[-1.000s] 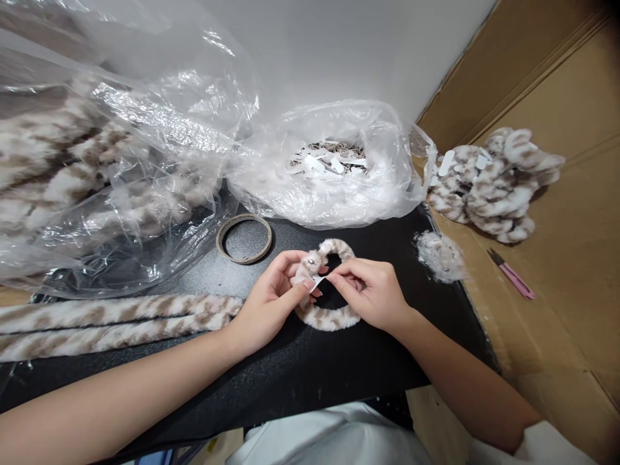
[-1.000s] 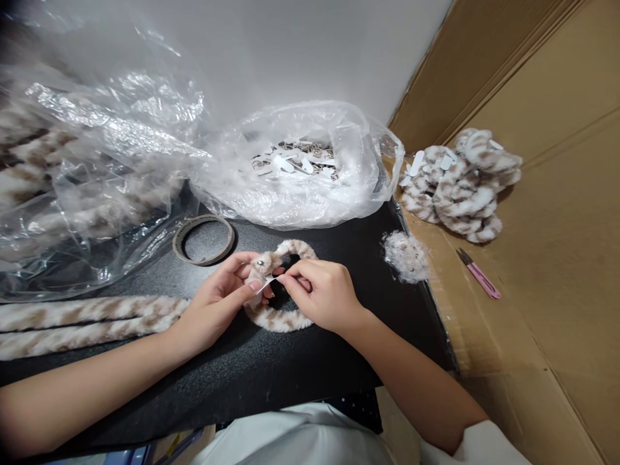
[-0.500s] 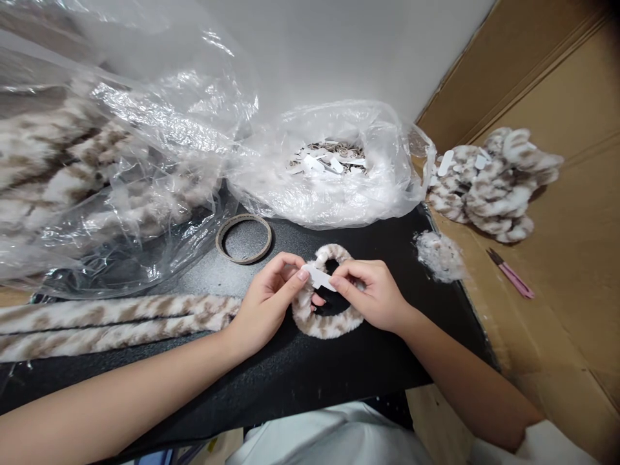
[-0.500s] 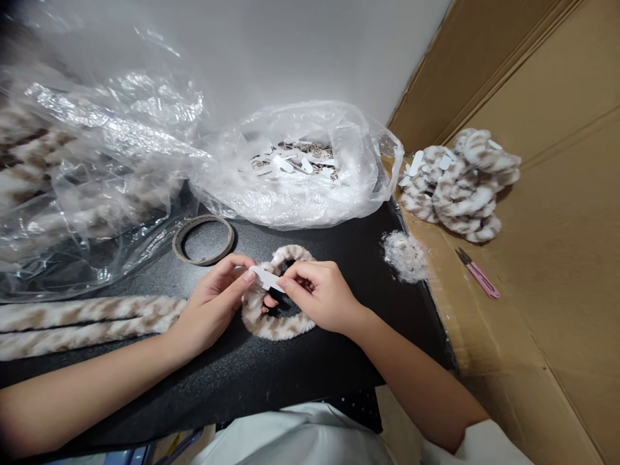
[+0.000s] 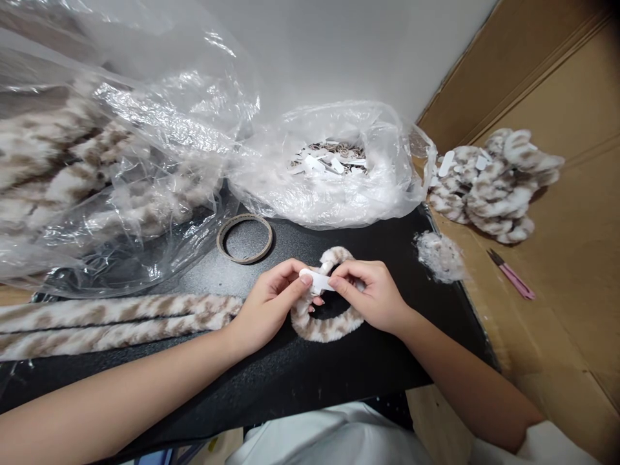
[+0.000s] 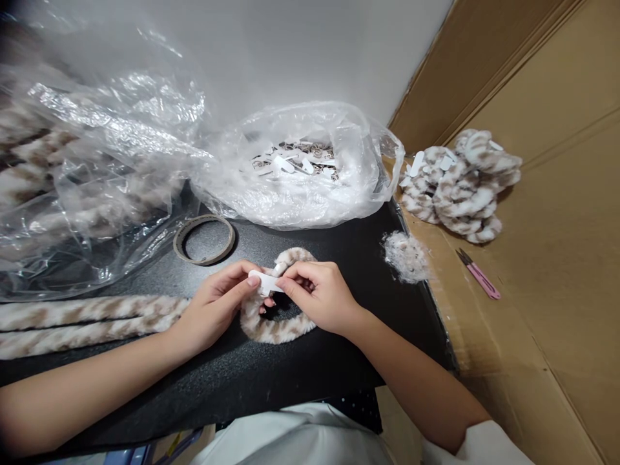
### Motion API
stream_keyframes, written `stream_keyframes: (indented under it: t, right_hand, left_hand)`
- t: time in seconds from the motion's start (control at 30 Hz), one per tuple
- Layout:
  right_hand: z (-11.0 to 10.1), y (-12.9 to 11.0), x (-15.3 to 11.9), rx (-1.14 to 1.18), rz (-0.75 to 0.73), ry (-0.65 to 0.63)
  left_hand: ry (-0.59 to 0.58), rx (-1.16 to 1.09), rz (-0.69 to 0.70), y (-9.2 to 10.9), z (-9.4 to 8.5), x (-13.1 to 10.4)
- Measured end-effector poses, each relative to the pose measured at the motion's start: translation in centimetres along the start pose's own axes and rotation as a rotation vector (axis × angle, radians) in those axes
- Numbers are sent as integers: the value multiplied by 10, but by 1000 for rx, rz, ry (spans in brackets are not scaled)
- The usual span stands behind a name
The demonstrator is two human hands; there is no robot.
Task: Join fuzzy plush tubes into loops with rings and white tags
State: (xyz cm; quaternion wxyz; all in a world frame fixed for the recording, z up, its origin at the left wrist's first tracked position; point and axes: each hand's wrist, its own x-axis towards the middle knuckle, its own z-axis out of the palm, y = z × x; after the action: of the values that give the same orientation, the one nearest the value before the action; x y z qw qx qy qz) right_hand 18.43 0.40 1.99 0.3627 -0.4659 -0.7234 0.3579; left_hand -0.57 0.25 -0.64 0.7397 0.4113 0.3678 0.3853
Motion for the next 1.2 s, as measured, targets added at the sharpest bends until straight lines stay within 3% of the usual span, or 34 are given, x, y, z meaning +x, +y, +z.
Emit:
stream_keyframes:
  t: [0.17, 0.43, 0.73, 1.0, 1.2]
  right_hand:
    - [1, 0, -2, -18, -35, 82]
    - [-5, -2, 0, -85, -383, 16]
    - [-11, 1, 1, -265, -478, 69]
    - [-14, -1, 0, -383, -385, 162]
    - [-6, 2, -1, -376, -319, 52]
  left_hand:
    - [-2, 5, 28, 4, 3, 0]
    - [-20, -63, 80, 3, 3, 3]
    - [-36, -44, 44, 1, 0, 3]
    - [-27, 63, 66, 2, 1, 0]
    - [-68, 160, 80, 0, 5, -4]
